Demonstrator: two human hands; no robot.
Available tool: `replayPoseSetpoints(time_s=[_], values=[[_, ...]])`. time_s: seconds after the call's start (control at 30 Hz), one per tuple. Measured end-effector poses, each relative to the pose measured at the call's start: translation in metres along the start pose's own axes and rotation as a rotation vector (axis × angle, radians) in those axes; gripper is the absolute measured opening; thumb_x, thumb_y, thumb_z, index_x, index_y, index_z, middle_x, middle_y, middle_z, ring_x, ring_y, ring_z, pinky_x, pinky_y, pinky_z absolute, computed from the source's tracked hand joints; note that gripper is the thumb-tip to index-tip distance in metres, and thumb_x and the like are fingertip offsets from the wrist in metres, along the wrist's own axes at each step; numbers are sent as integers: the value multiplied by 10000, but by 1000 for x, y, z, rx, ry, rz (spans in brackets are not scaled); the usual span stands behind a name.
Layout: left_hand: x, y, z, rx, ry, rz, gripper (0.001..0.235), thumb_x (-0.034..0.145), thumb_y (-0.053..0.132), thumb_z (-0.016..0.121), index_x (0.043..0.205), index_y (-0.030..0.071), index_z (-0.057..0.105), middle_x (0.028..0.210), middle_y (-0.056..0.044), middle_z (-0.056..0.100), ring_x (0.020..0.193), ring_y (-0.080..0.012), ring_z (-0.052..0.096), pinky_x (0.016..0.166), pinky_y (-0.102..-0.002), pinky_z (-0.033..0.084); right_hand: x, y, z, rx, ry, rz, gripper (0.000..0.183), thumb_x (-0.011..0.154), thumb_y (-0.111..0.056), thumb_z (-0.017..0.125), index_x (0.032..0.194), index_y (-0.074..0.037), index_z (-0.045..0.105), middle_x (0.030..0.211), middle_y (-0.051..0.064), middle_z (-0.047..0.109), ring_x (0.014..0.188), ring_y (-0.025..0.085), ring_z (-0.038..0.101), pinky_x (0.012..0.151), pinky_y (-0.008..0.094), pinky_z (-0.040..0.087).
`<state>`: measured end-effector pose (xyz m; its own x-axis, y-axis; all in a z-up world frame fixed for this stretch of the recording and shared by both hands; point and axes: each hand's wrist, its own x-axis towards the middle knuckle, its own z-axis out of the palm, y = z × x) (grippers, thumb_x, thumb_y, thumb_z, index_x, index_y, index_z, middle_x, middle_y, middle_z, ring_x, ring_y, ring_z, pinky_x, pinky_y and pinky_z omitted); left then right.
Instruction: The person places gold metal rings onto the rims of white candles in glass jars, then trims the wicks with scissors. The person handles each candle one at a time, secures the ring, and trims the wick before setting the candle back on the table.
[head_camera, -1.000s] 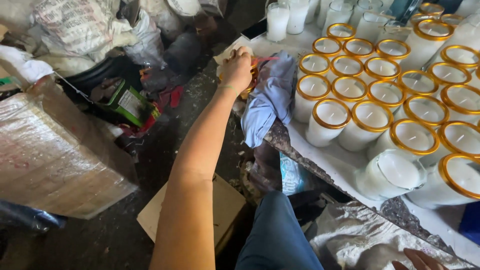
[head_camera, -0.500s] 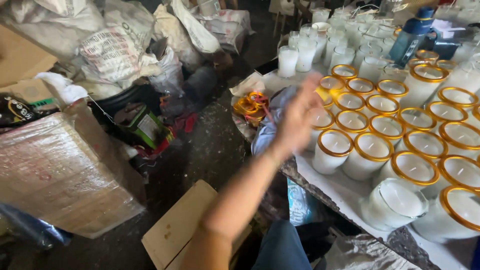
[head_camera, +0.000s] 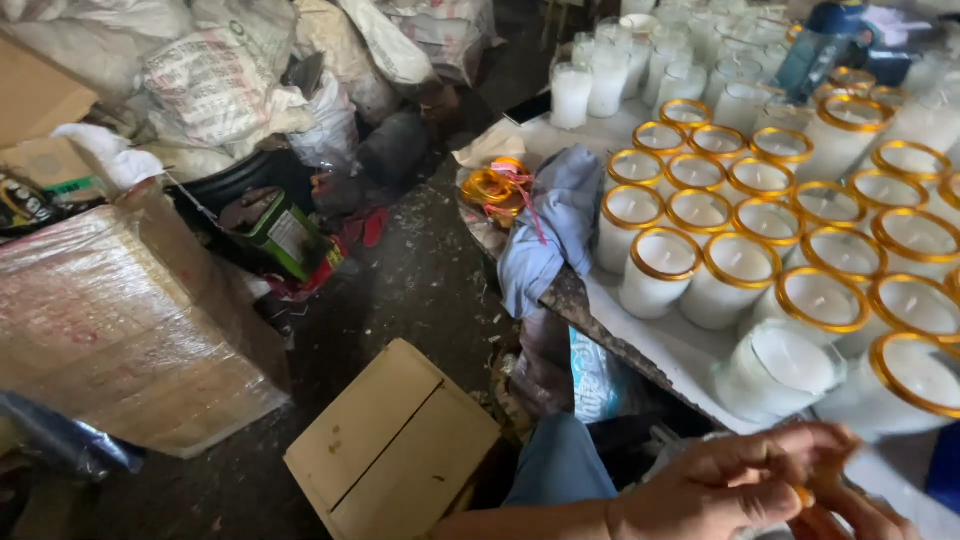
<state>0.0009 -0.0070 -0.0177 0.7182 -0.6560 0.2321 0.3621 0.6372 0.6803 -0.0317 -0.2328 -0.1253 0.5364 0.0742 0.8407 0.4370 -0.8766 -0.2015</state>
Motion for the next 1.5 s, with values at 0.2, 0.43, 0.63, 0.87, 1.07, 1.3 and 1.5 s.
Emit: replayPoseSetpoints(time_s=[0.2,0.43,0.63,0.87,1.07,1.3,1.5], values=[[9,-3,8,575,44,135,169,977,394,679,973,280,554,1290,87,531,1305,-46,507,1231,-210,347,47,-71,-32,111,-194,137,216,1026,-80,543,1124,24,705,1201,182,713,1004,337,683,914,389,511],[57,34,-22,1304,185,650,660,828,335,806,1299,8,479,1426,-173,542,1323,-351,548,1161,-437,429,87,-74,-58,197,-198,334,299,1004,-10,591,1300,11,618,1236,182,682,1088,302,677,1004,384,500],[120,24,-55,1548,124,528,804,784,451,840,1397,47,514,1334,-165,646,1204,-385,582,1001,-497,460,115,-58,-40,213,-122,292,283,978,38,646,1258,82,641,1153,219,686,987,344,706,844,411,580],[119,20,-44,1435,171,442,719,775,314,821,1340,-8,515,1286,-287,620,1163,-505,634,936,-565,538,118,-44,-18,289,-53,252,332,955,46,690,1267,146,632,1138,285,655,954,417,722,766,447,601],[104,20,-44,1366,147,425,742,773,376,850,1324,-7,536,1301,-298,623,1218,-474,630,995,-546,532,131,-36,-17,321,-109,236,369,977,63,647,1333,150,605,1230,349,618,1039,490,687,781,514,587],[100,35,-87,1072,-80,383,735,692,264,979,1291,8,639,1454,-253,565,1403,-424,495,1171,-513,407,135,-37,-14,325,-206,268,339,972,-23,684,1294,80,663,1288,340,620,987,502,692,776,522,600],[96,34,-91,928,-46,328,658,696,202,971,1251,12,675,1444,-203,598,1391,-321,521,1176,-421,414,134,-30,-3,387,-202,287,293,962,-32,717,1229,81,674,1299,342,624,983,472,705,806,522,591]])
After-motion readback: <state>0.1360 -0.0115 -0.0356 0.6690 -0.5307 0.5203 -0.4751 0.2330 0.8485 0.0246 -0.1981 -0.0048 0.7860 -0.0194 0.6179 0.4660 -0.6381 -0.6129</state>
